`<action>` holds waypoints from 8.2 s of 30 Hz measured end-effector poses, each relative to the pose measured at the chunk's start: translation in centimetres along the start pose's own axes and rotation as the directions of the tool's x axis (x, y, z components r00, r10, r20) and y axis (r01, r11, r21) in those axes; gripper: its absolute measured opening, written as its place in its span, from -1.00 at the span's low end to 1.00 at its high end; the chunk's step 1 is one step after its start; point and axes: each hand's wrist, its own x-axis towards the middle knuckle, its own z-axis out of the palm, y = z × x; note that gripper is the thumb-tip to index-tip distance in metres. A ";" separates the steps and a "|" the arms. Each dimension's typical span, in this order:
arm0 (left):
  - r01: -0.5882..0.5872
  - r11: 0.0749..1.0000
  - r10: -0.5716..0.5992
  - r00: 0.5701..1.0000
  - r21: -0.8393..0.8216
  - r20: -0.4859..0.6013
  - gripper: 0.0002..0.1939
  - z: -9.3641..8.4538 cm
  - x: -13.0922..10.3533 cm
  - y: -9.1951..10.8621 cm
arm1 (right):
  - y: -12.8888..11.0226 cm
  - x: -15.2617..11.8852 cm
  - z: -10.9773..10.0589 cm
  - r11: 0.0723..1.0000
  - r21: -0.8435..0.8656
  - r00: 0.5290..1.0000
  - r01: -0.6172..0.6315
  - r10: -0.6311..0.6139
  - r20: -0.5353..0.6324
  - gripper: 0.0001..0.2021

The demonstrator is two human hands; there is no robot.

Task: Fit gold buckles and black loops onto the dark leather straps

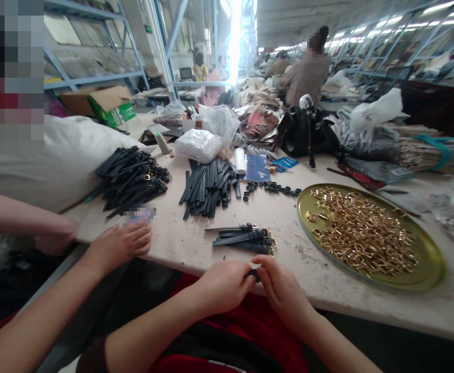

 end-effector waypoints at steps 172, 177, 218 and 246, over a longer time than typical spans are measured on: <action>0.147 0.955 -0.137 0.989 -0.259 0.055 -0.72 1.2 1.5 -0.2 | -0.5 1.8 0.9 -0.217 0.926 0.725 -0.308 0.577 0.376 -0.71; 0.217 0.868 -0.186 0.976 -0.446 0.113 -0.78 1.2 2.4 -0.3 | -0.7 1.3 2.0 0.203 0.931 0.782 -0.303 0.611 0.121 -0.77; 0.198 0.781 -0.219 0.975 -0.592 0.037 -0.61 0.1 1.2 -0.1 | 14.3 11.6 -13.2 0.881 -0.176 0.867 -0.439 0.364 -0.341 -0.81; 0.253 0.441 -0.385 0.920 -0.861 0.074 -0.71 0.7 5.1 -1.7 | 0.9 6.3 -0.8 0.209 0.945 0.898 -0.250 0.416 0.145 -0.87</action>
